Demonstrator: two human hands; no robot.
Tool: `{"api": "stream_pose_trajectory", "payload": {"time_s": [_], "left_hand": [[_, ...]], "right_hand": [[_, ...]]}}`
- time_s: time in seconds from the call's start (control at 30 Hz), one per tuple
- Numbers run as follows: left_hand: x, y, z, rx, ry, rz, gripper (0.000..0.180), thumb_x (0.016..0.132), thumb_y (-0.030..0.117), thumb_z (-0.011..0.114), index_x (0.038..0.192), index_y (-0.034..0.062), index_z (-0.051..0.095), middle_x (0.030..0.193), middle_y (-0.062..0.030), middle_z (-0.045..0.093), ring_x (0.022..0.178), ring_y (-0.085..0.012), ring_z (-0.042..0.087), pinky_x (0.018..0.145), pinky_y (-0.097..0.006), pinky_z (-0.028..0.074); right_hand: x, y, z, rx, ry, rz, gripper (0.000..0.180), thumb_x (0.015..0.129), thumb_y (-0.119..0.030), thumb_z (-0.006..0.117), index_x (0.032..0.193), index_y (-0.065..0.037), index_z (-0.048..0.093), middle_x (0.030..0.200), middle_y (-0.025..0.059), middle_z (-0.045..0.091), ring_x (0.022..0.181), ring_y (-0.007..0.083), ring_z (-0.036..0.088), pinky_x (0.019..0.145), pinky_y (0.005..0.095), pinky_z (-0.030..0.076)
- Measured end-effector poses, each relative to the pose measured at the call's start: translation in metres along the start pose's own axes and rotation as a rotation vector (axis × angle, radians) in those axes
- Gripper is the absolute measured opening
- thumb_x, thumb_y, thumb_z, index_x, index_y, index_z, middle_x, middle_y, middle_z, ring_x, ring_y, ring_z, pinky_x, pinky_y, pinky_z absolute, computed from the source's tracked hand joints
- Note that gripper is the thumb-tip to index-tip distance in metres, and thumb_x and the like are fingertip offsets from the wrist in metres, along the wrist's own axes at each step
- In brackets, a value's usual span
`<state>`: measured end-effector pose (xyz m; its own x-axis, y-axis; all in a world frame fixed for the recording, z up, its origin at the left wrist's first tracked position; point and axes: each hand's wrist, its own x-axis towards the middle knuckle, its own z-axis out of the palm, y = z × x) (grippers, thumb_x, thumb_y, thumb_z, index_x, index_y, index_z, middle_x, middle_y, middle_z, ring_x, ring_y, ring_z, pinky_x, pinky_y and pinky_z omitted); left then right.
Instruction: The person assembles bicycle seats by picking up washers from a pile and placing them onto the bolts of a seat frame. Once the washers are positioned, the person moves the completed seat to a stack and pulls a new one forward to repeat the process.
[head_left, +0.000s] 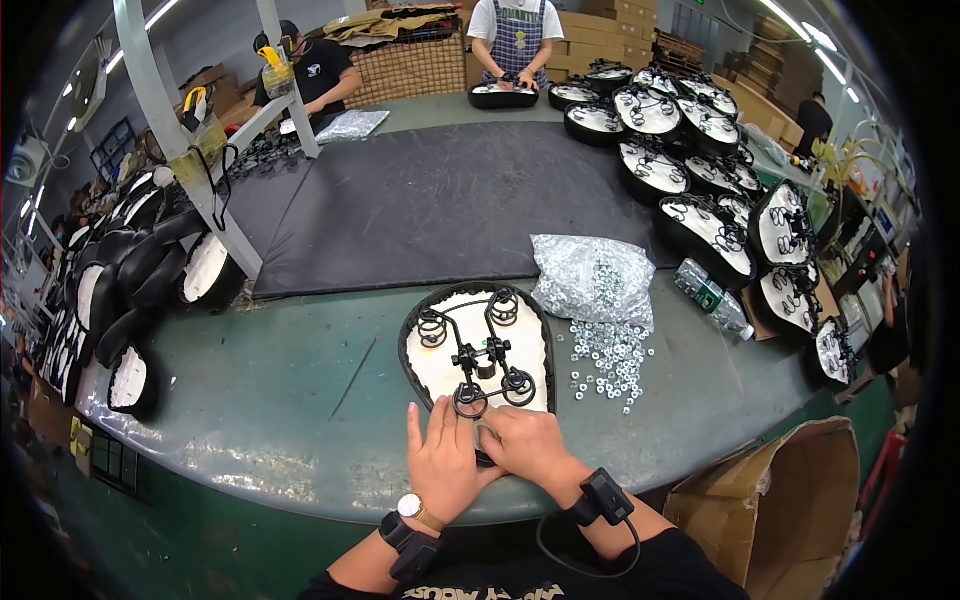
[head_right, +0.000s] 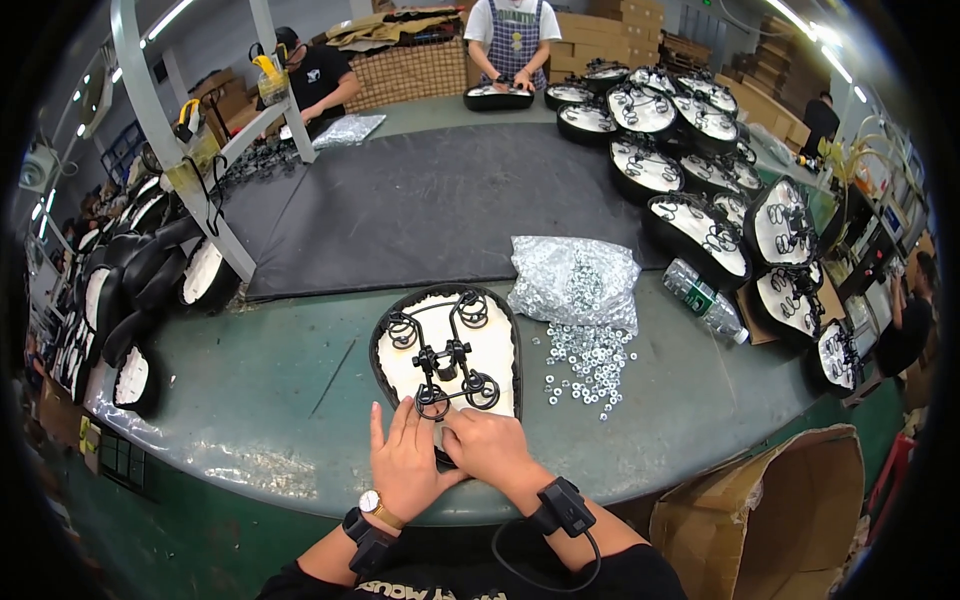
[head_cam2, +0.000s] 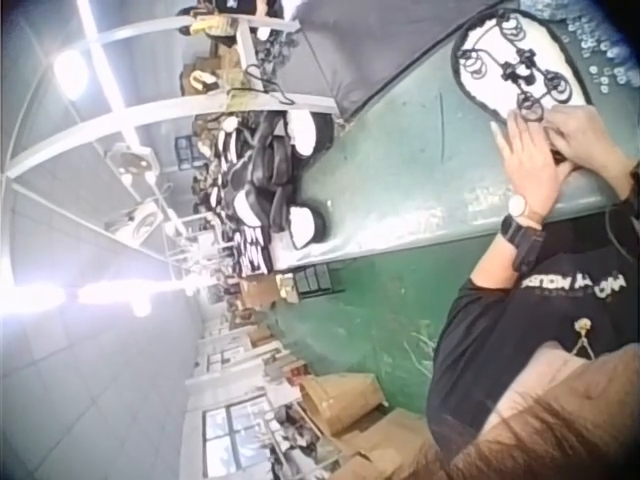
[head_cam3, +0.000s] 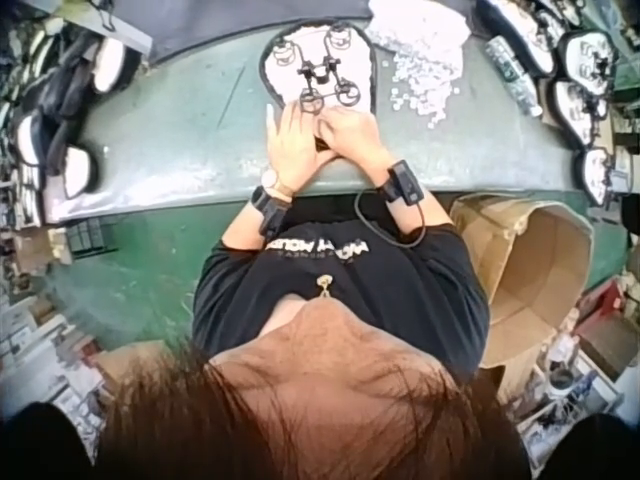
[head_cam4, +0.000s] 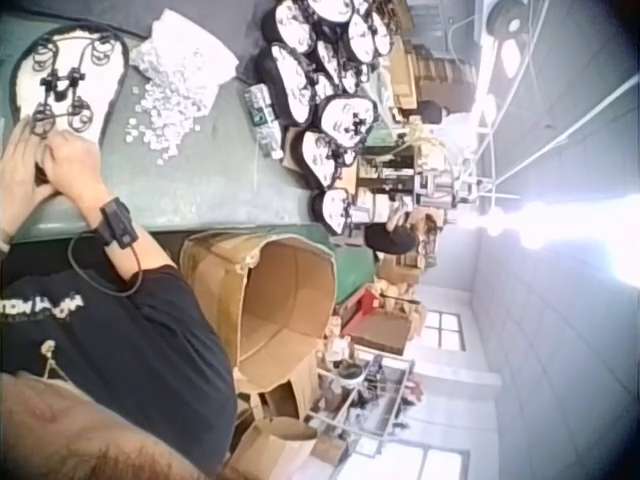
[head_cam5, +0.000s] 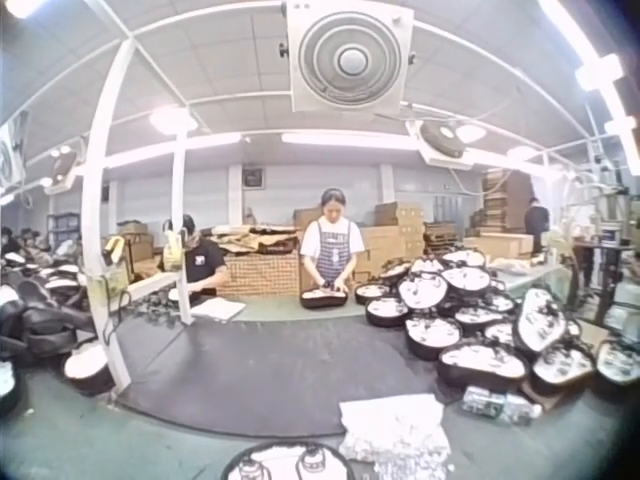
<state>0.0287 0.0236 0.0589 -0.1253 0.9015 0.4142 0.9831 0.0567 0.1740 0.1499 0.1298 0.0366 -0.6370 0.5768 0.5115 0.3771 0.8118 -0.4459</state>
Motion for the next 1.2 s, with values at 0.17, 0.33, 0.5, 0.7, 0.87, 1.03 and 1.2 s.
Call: {"api": "stream_pose_trajectory", "payload": {"time_s": [0.17, 0.33, 0.5, 0.7, 0.87, 1.03, 1.2], "left_hand": [[-0.002, -0.002, 0.004, 0.009, -0.003, -0.02, 0.097, 0.065, 0.061, 0.084, 0.135, -0.0006, 0.057, 0.131, -0.0212, 0.064, 0.137, -0.0344, 0.051, 0.12, -0.067, 0.022], [-0.002, -0.004, 0.004, -0.011, 0.007, -0.033, 0.097, 0.064, 0.063, 0.084, 0.136, 0.0031, 0.058, 0.133, -0.0181, 0.064, 0.139, -0.0319, 0.05, 0.117, -0.071, 0.022], [-0.002, -0.005, 0.006, 0.011, -0.01, -0.013, 0.101, 0.062, 0.064, 0.084, 0.141, 0.0061, 0.056, 0.136, -0.0187, 0.062, 0.142, -0.0315, 0.047, 0.117, -0.071, 0.021], [-0.011, -0.001, 0.012, 0.159, -0.092, -0.089, 0.106, 0.064, 0.062, 0.084, 0.144, 0.0006, 0.052, 0.158, -0.0243, 0.042, 0.151, -0.0337, 0.035, 0.121, -0.069, 0.016], [-0.011, -0.002, 0.018, 0.12, -0.087, -0.082, 0.107, 0.066, 0.06, 0.084, 0.147, -0.0009, 0.049, 0.165, -0.0241, 0.031, 0.154, -0.0362, 0.029, 0.124, -0.062, 0.017], [-0.011, -0.008, 0.021, 0.018, -0.055, -0.075, 0.107, 0.066, 0.054, 0.087, 0.148, -0.002, 0.046, 0.164, -0.0245, 0.032, 0.153, -0.0388, 0.029, 0.124, -0.056, 0.022], [-0.009, -0.008, 0.025, -0.064, 0.012, -0.013, 0.108, 0.065, 0.049, 0.091, 0.146, -0.0063, 0.046, 0.162, -0.0265, 0.033, 0.151, -0.0434, 0.03, 0.122, -0.056, 0.028]], "right_hand": [[0.001, 0.003, 0.005, 0.033, -0.025, 0.002, 0.009, 0.085, -0.02, 0.069, 0.082, -0.012, 0.07, 0.066, 0.0043, 0.067, 0.057, 0.027, 0.067, 0.051, 0.0399, 0.053], [0.0, 0.0, 0.001, 0.046, 0.001, -0.003, 0.008, 0.085, -0.02, 0.069, 0.082, -0.012, 0.069, 0.066, 0.0047, 0.067, 0.059, 0.0267, 0.067, 0.051, 0.0399, 0.052], [0.0, -0.002, -0.001, 0.048, 0.02, 0.0, 0.008, 0.084, -0.019, 0.072, 0.087, -0.012, 0.071, 0.066, 0.0035, 0.066, 0.057, 0.0251, 0.066, 0.051, 0.0386, 0.052], [-0.003, 0.002, 0.006, 0.0, -0.034, -0.031, 0.008, 0.084, -0.019, 0.07, 0.088, -0.011, 0.071, 0.067, 0.0024, 0.066, 0.059, 0.0265, 0.067, 0.052, 0.0401, 0.053], [-0.005, -0.001, -0.003, 0.022, 0.074, -0.044, 0.009, 0.085, -0.018, 0.069, 0.091, -0.012, 0.073, 0.067, 0.0022, 0.066, 0.059, 0.0235, 0.066, 0.052, 0.0365, 0.052], [-0.002, 0.001, 0.0, 0.004, 0.002, -0.078, 0.016, 0.085, -0.019, 0.07, 0.099, -0.012, 0.074, 0.067, 0.0014, 0.065, 0.058, 0.0223, 0.065, 0.051, 0.0357, 0.052], [-0.006, 0.0, -0.006, 0.042, 0.056, -0.024, 0.017, 0.086, -0.019, 0.071, 0.101, -0.012, 0.075, 0.07, 0.0034, 0.066, 0.06, 0.0239, 0.065, 0.052, 0.0365, 0.051]]}}
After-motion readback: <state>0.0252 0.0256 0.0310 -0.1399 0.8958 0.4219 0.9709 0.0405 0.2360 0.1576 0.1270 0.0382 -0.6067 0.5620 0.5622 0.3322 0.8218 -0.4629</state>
